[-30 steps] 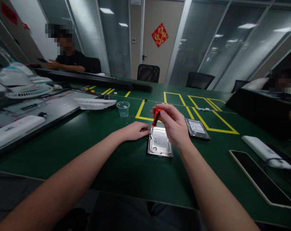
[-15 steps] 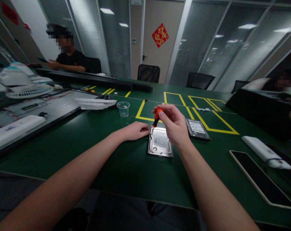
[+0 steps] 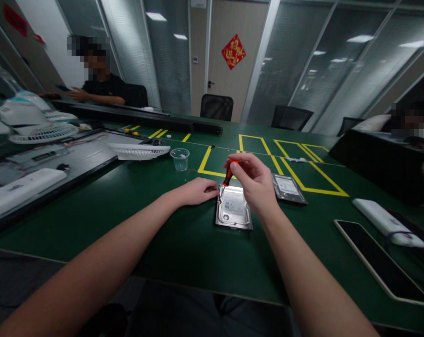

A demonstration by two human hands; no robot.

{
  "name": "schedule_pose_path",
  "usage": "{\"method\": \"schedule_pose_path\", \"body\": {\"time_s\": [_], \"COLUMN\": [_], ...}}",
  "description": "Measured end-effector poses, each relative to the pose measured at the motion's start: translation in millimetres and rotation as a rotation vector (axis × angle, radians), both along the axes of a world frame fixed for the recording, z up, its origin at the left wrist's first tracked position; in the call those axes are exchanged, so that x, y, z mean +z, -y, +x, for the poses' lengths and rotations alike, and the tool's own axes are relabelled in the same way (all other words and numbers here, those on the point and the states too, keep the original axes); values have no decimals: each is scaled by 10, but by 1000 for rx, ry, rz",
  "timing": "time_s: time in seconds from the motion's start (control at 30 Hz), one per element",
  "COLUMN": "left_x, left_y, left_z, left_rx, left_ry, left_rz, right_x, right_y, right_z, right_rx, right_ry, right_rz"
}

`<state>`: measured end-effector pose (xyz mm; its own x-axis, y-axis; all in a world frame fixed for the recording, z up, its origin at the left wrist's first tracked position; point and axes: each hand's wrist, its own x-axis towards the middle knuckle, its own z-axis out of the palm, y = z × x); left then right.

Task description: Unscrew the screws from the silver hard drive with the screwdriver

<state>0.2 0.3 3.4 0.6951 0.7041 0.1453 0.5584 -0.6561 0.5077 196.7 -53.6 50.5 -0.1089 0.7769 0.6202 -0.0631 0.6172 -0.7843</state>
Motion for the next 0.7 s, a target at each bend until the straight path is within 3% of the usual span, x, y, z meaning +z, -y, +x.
{"method": "schedule_pose_path", "body": {"time_s": [0.23, 0.5, 0.7], "left_x": [-18, -12, 1], "left_y": [-7, -6, 3], "left_z": [2, -6, 6], "left_rx": [-2, -2, 13], "left_ry": [6, 8, 9], "left_rz": [-4, -6, -9], "right_x": [-34, -7, 20], "right_y": [-36, -5, 38], "right_z": [-6, -2, -37], "right_rx": [142, -5, 90], "right_ry": [-59, 21, 21], "right_rz": [-54, 15, 0]}}
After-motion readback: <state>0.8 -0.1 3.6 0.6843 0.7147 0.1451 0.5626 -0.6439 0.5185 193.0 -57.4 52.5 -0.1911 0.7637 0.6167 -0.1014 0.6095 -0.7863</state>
